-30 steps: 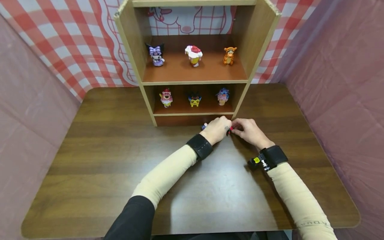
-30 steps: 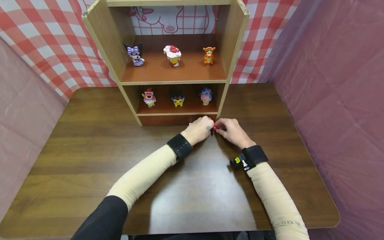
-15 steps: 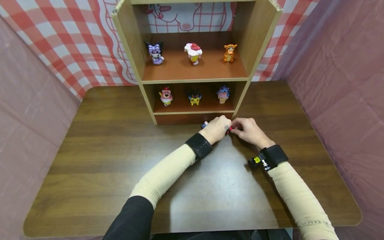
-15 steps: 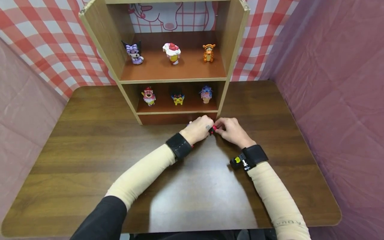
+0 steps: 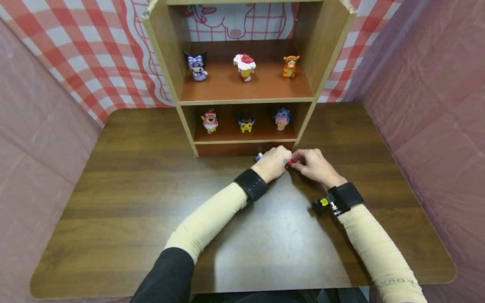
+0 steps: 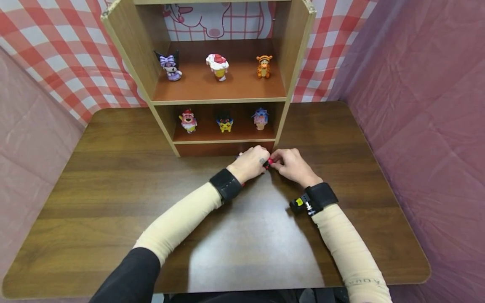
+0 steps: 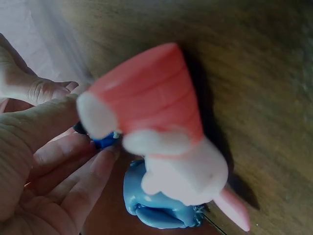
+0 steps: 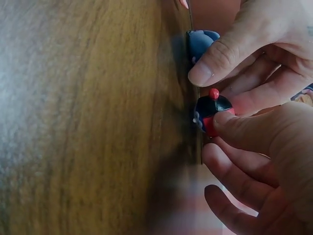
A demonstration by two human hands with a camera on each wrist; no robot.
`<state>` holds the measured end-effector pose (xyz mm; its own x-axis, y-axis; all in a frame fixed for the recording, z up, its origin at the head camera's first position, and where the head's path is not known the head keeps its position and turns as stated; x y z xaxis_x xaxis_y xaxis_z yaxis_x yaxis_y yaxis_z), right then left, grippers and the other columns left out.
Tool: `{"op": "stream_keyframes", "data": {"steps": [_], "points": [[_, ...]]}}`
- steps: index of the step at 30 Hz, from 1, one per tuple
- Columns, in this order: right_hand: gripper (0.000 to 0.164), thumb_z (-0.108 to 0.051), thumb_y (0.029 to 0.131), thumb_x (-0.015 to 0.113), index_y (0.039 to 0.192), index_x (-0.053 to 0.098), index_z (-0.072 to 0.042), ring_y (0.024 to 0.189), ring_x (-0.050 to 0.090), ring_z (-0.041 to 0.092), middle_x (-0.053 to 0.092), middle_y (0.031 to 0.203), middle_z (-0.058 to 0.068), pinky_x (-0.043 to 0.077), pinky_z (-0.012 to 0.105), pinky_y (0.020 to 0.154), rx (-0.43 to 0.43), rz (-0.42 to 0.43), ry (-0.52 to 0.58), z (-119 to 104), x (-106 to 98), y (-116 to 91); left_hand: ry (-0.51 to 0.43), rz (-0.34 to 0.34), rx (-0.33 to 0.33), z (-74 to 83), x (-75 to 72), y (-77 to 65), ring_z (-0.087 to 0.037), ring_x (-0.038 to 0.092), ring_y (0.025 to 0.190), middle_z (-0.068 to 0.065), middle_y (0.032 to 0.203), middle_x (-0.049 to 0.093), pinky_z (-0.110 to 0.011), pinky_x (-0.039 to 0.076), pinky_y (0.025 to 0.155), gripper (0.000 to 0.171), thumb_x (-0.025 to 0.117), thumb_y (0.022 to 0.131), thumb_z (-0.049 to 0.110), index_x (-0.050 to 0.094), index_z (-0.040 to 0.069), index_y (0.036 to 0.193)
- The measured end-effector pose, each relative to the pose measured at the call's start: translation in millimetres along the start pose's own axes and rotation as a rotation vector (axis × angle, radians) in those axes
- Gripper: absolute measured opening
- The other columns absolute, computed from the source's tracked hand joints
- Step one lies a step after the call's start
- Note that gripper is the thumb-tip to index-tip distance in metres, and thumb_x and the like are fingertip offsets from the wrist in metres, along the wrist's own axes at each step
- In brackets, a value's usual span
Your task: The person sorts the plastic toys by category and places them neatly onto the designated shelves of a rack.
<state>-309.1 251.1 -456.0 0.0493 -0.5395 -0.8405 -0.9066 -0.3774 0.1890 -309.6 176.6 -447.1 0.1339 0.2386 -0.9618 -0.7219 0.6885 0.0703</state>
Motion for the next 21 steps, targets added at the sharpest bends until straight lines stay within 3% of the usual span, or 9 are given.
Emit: {"op": "stream_keyframes", "data": {"steps": [8,15,21], "points": [[0.010,-0.005,0.089,0.076,0.097,0.075,0.000,0.077,0.071,0.021,0.076,0.090,0.011,0.059,0.041,0.069,-0.021,-0.015,0.009,-5.9,-1.7,1.0,-0.069,-0.012,-0.020,-5.3,-2.1,-1.3,-0.019,0.071,0.085,-0.007,0.094,0.073,-0.031,0.056,0.067,0.010,0.080,0.085,0.010,0.072,0.009,0.091],[0.007,-0.003,0.089,0.076,0.095,0.076,0.001,0.077,0.072,0.022,0.077,0.087,0.012,0.058,0.036,0.068,-0.066,-0.005,0.002,-13.6,-7.8,3.7,-0.136,-0.024,-0.023,-11.8,-4.2,0.3,-0.015,0.062,0.075,-0.006,0.086,0.068,-0.029,0.052,0.065,0.008,0.074,0.089,0.012,0.068,0.007,0.086],[0.013,-0.006,0.092,0.074,0.104,0.074,0.000,0.078,0.072,0.021,0.077,0.088,0.009,0.056,0.031,0.069,-0.076,0.028,0.036,-13.3,-7.8,9.4,-0.188,-0.058,-0.074,-25.4,-6.8,3.0,-0.013,0.053,0.075,-0.002,0.080,0.061,-0.024,0.045,0.066,0.008,0.069,0.090,0.009,0.067,0.008,0.082]]}}
Point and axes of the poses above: each hand's wrist, its own y-axis towards the middle knuckle, its own x-axis out of the palm, z = x × y, the point moved 10 cm from there along y, towards the middle knuckle
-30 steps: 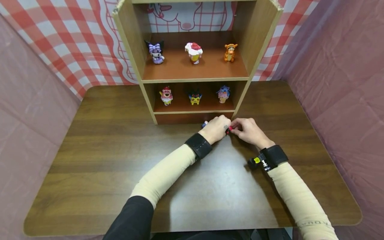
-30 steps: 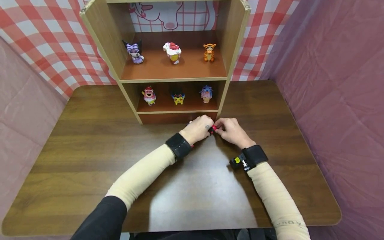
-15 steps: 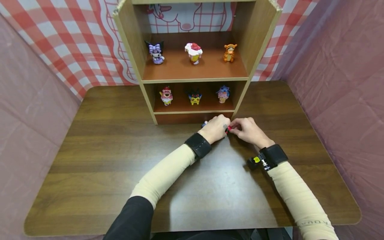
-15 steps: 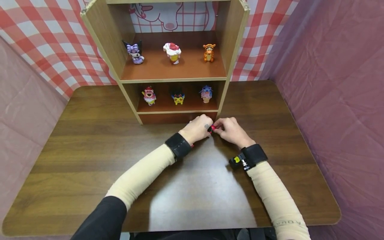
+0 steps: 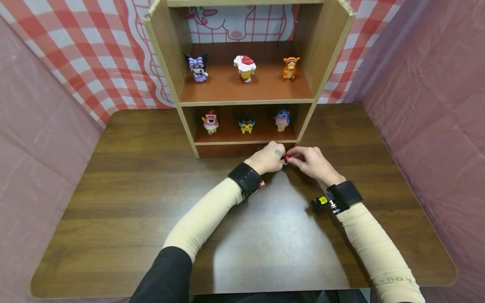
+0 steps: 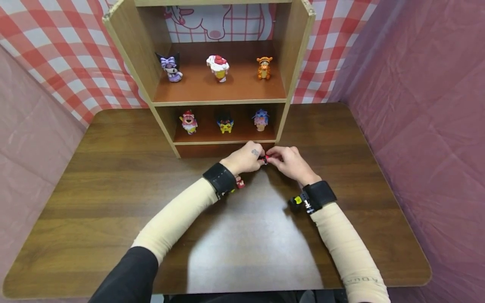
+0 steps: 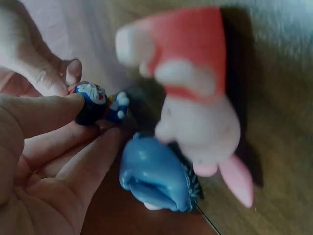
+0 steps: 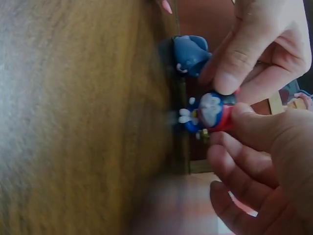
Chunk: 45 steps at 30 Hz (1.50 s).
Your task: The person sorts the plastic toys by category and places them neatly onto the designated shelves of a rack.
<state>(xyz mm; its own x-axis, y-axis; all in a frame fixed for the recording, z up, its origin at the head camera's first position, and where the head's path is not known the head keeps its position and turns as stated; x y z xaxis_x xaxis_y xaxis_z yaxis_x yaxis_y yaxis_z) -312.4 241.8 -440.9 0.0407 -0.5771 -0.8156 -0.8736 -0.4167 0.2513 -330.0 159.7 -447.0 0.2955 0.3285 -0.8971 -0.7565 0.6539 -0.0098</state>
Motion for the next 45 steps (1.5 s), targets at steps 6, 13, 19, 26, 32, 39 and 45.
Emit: {"op": "stream_keyframes", "data": {"steps": [6,13,19,26,32,39,45], "points": [[0.021,-0.009,0.090,0.076,0.109,0.073,0.001,0.082,0.071,0.021,0.076,0.092,0.011,0.057,0.038,0.074,0.043,-0.042,0.035,6.4,10.5,3.0,-0.006,-0.052,-0.041,-8.9,0.4,1.9,-0.014,0.054,0.079,-0.004,0.086,0.064,-0.024,0.044,0.068,0.011,0.066,0.093,0.010,0.068,0.009,0.083],[0.025,-0.010,0.086,0.082,0.107,0.074,0.000,0.084,0.074,0.023,0.077,0.092,0.012,0.058,0.032,0.073,0.078,-0.038,0.053,12.5,11.2,2.7,-0.025,-0.070,-0.066,-9.4,1.2,-0.1,-0.014,0.056,0.088,-0.005,0.098,0.068,-0.025,0.047,0.074,0.010,0.064,0.095,0.014,0.072,0.008,0.096],[0.025,-0.007,0.085,0.082,0.108,0.074,0.002,0.086,0.075,0.025,0.077,0.093,0.014,0.058,0.034,0.075,0.087,-0.036,0.064,14.6,12.2,2.8,-0.017,-0.070,-0.058,-9.9,0.2,0.1,-0.013,0.058,0.093,-0.005,0.106,0.071,-0.026,0.050,0.081,0.016,0.065,0.097,0.017,0.075,0.009,0.105],[0.023,-0.005,0.084,0.082,0.105,0.075,0.002,0.084,0.075,0.024,0.078,0.091,0.014,0.058,0.036,0.074,0.078,-0.026,0.038,11.3,10.9,4.2,0.025,-0.076,-0.040,-8.5,1.7,-0.1,-0.020,0.059,0.108,-0.009,0.112,0.068,-0.030,0.050,0.093,0.022,0.073,0.094,0.020,0.071,0.007,0.110],[0.021,-0.005,0.083,0.083,0.102,0.076,0.002,0.081,0.074,0.025,0.078,0.088,0.013,0.057,0.034,0.072,0.065,-0.007,0.030,12.3,8.8,3.5,0.063,-0.058,0.012,-4.0,2.9,2.1,-0.021,0.061,0.106,-0.009,0.107,0.070,-0.031,0.050,0.092,0.018,0.074,0.095,0.021,0.073,0.007,0.107],[0.019,-0.007,0.085,0.082,0.102,0.076,0.000,0.082,0.075,0.023,0.078,0.089,0.012,0.056,0.027,0.070,0.106,-0.032,0.048,18.6,14.2,3.0,0.076,-0.026,0.039,-2.6,4.2,3.9,-0.015,0.059,0.085,-0.007,0.096,0.072,-0.028,0.050,0.078,0.005,0.073,0.092,0.011,0.073,0.007,0.094],[0.019,-0.006,0.085,0.082,0.101,0.075,0.002,0.083,0.076,0.027,0.078,0.089,0.014,0.058,0.029,0.072,0.107,-0.036,0.040,20.8,14.9,3.5,0.078,-0.010,0.041,-3.3,5.3,4.1,-0.014,0.057,0.078,-0.006,0.090,0.072,-0.028,0.049,0.073,0.006,0.072,0.093,0.012,0.074,0.007,0.089]]}}
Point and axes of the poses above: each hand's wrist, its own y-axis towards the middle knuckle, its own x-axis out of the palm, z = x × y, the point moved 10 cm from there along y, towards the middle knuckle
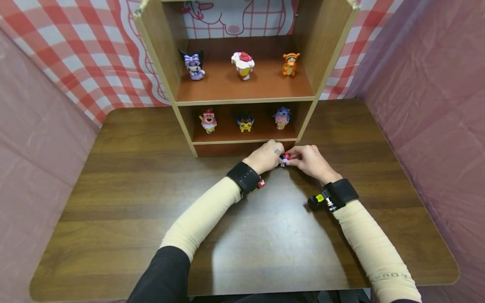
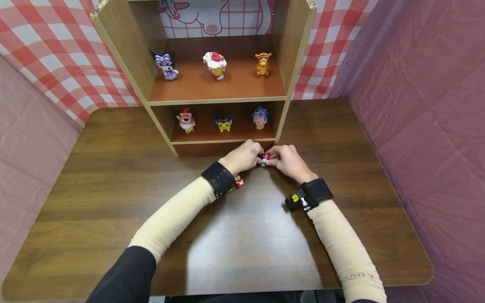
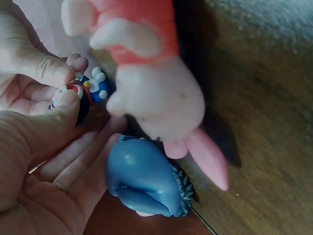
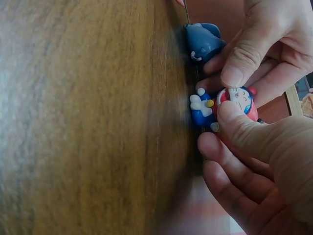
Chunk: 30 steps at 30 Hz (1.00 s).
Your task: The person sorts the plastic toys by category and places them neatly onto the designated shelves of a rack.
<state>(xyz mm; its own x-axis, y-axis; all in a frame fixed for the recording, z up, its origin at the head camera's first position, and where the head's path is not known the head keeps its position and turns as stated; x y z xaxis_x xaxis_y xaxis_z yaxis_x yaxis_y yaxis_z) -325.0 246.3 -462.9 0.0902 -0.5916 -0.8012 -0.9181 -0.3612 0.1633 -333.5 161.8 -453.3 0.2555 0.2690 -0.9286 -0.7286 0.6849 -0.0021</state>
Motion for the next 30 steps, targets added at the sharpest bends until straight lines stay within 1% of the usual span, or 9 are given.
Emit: {"op": "stream_keyframes", "data": {"steps": [6,11,14,19,22,26,30], "points": [[0.019,-0.005,0.086,0.080,0.102,0.075,0.002,0.083,0.075,0.028,0.077,0.090,0.015,0.059,0.038,0.073,-0.010,-0.005,0.001,-1.1,0.1,-1.7,-0.011,-0.005,-0.002,0.0,0.8,-0.8,-0.014,0.057,0.077,-0.004,0.086,0.072,-0.026,0.048,0.071,0.009,0.073,0.094,0.016,0.075,0.009,0.088],[0.020,-0.005,0.088,0.078,0.106,0.074,0.003,0.085,0.075,0.027,0.077,0.092,0.014,0.059,0.035,0.073,-0.025,-0.014,-0.002,-4.1,2.1,-2.8,-0.038,-0.004,-0.012,-2.7,1.7,-1.2,-0.012,0.054,0.073,0.000,0.078,0.067,-0.023,0.043,0.065,0.012,0.074,0.094,0.018,0.076,0.010,0.087],[0.020,-0.005,0.088,0.078,0.106,0.074,0.002,0.085,0.075,0.025,0.078,0.091,0.014,0.059,0.035,0.073,-0.027,-0.010,-0.004,-5.1,1.9,-2.7,-0.063,-0.006,-0.014,-4.2,2.3,-1.3,-0.012,0.054,0.072,0.001,0.077,0.065,-0.022,0.042,0.065,0.011,0.074,0.094,0.019,0.076,0.010,0.088],[0.019,-0.004,0.089,0.078,0.105,0.073,0.003,0.084,0.074,0.025,0.077,0.091,0.013,0.058,0.033,0.073,-0.051,-0.014,-0.011,-8.2,1.8,-2.7,-0.114,-0.022,-0.027,-7.5,3.7,-1.9,-0.012,0.058,0.077,0.000,0.085,0.071,-0.022,0.046,0.069,0.009,0.075,0.094,0.018,0.077,0.010,0.096],[0.018,-0.004,0.089,0.077,0.105,0.073,0.003,0.084,0.074,0.025,0.077,0.090,0.013,0.057,0.032,0.072,-0.065,-0.007,-0.014,-10.7,-0.6,-2.9,-0.113,-0.017,-0.016,-7.3,1.6,-2.5,-0.013,0.060,0.083,-0.001,0.094,0.074,-0.022,0.047,0.073,0.013,0.074,0.094,0.019,0.077,0.010,0.103],[0.018,-0.003,0.088,0.078,0.104,0.073,0.002,0.082,0.074,0.024,0.077,0.089,0.012,0.058,0.033,0.071,-0.083,0.016,-0.020,-16.5,-7.6,-1.9,-0.128,0.017,0.012,-5.2,-6.5,-3.6,-0.014,0.060,0.087,-0.002,0.100,0.076,-0.023,0.048,0.076,0.015,0.074,0.094,0.019,0.078,0.009,0.106],[0.019,-0.005,0.088,0.078,0.105,0.073,0.001,0.083,0.074,0.023,0.078,0.090,0.012,0.058,0.036,0.072,-0.098,0.021,-0.025,-22.1,-13.2,1.5,-0.188,0.052,0.014,-6.7,-16.0,-6.3,-0.013,0.060,0.087,-0.002,0.102,0.077,-0.022,0.047,0.076,0.016,0.073,0.094,0.015,0.079,0.009,0.108]]}}
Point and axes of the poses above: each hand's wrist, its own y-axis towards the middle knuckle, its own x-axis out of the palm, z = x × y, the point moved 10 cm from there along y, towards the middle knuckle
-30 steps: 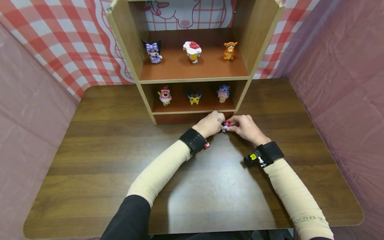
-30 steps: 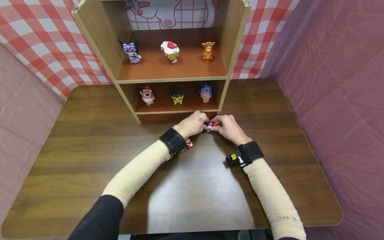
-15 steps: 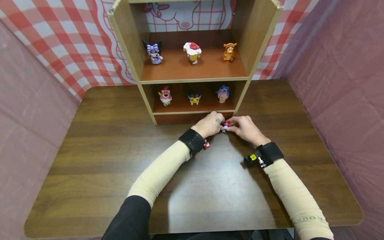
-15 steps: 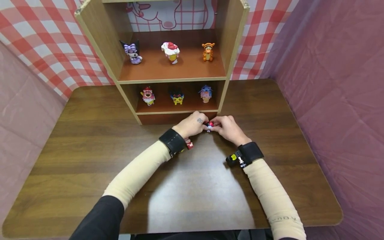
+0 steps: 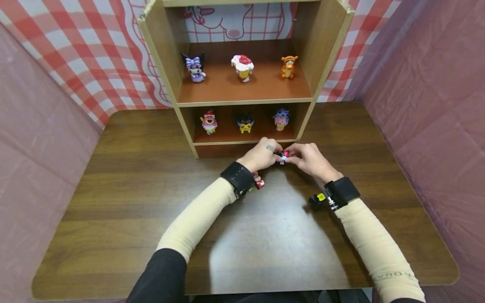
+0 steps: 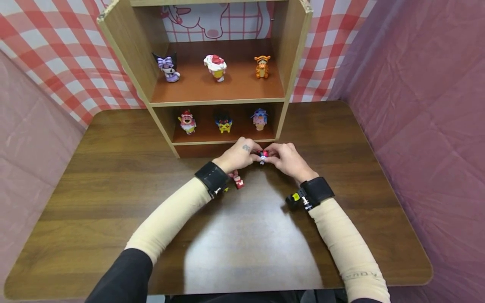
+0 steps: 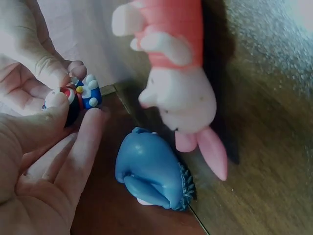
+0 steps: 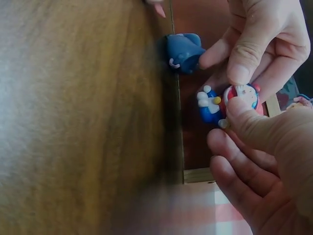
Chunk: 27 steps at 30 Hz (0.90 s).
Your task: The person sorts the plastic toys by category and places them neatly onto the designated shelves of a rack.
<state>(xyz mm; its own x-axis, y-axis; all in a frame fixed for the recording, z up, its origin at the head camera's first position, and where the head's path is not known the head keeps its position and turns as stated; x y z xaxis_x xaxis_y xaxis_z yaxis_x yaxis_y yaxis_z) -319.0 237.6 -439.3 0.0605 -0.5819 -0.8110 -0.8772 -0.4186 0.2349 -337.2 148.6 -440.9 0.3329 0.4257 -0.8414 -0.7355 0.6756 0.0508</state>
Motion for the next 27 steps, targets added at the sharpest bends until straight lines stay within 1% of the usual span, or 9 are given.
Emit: {"op": "stream_keyframes", "data": {"steps": [3,7,11,14,15,18,22,27], "points": [[0.020,-0.007,0.089,0.078,0.107,0.073,0.000,0.084,0.075,0.023,0.078,0.091,0.012,0.058,0.037,0.073,-0.003,0.003,0.009,-3.7,-4.2,4.9,-0.047,0.027,-0.012,-3.0,-8.3,-1.9,-0.011,0.060,0.086,-0.001,0.104,0.078,-0.020,0.047,0.075,0.018,0.073,0.094,0.014,0.078,0.008,0.111],[0.021,-0.008,0.090,0.078,0.109,0.073,0.001,0.085,0.075,0.025,0.078,0.093,0.013,0.058,0.037,0.075,0.004,0.012,0.045,-6.2,-7.9,4.4,-0.123,0.038,-0.037,-5.8,-12.8,-5.3,-0.009,0.066,0.088,-0.004,0.106,0.078,-0.019,0.049,0.076,0.022,0.073,0.095,0.015,0.076,0.005,0.114],[0.021,-0.006,0.089,0.078,0.108,0.073,0.001,0.085,0.073,0.022,0.077,0.094,0.013,0.056,0.022,0.075,-0.034,0.060,0.104,-12.2,-12.9,0.1,-0.158,0.062,-0.041,-5.2,-19.9,-10.8,-0.010,0.071,0.097,-0.005,0.109,0.078,-0.019,0.052,0.082,0.024,0.074,0.095,0.017,0.075,0.004,0.115],[0.021,-0.003,0.087,0.079,0.107,0.074,0.001,0.084,0.071,0.018,0.077,0.094,0.012,0.050,0.010,0.074,-0.093,0.118,0.140,-19.6,-19.6,0.7,-0.155,0.091,-0.018,-3.3,-30.6,-14.3,-0.010,0.072,0.098,-0.004,0.107,0.078,-0.019,0.053,0.083,0.021,0.074,0.094,0.017,0.076,0.006,0.112],[0.020,-0.003,0.086,0.079,0.106,0.074,0.001,0.083,0.071,0.017,0.077,0.094,0.012,0.049,0.009,0.074,-0.110,0.136,0.145,-21.9,-21.9,1.7,-0.154,0.098,-0.012,-2.8,-34.1,-15.2,-0.009,0.072,0.097,-0.003,0.107,0.079,-0.019,0.053,0.083,0.020,0.074,0.094,0.017,0.076,0.007,0.111],[0.019,-0.001,0.085,0.081,0.103,0.076,0.000,0.080,0.068,0.011,0.077,0.093,0.012,0.048,0.008,0.072,-0.141,0.186,0.146,-25.7,-28.2,1.7,-0.158,0.114,0.006,-0.7,-40.0,-15.9,-0.009,0.072,0.097,-0.002,0.106,0.079,-0.019,0.053,0.084,0.019,0.074,0.094,0.017,0.077,0.008,0.111],[0.017,-0.001,0.084,0.081,0.101,0.077,0.000,0.079,0.066,0.006,0.077,0.093,0.012,0.047,0.008,0.070,-0.145,0.224,0.143,-29.2,-35.7,2.7,-0.166,0.140,0.017,1.4,-47.5,-16.7,-0.010,0.073,0.099,-0.003,0.107,0.079,-0.020,0.054,0.085,0.020,0.075,0.094,0.017,0.078,0.008,0.110],[0.016,-0.001,0.085,0.080,0.100,0.077,0.001,0.075,0.065,0.005,0.077,0.091,0.013,0.046,0.008,0.066,-0.148,0.255,0.131,-34.9,-47.3,5.9,-0.169,0.185,0.031,7.0,-59.3,-17.1,-0.013,0.073,0.101,-0.005,0.107,0.078,-0.022,0.053,0.088,0.020,0.075,0.093,0.016,0.077,0.005,0.110]]}}
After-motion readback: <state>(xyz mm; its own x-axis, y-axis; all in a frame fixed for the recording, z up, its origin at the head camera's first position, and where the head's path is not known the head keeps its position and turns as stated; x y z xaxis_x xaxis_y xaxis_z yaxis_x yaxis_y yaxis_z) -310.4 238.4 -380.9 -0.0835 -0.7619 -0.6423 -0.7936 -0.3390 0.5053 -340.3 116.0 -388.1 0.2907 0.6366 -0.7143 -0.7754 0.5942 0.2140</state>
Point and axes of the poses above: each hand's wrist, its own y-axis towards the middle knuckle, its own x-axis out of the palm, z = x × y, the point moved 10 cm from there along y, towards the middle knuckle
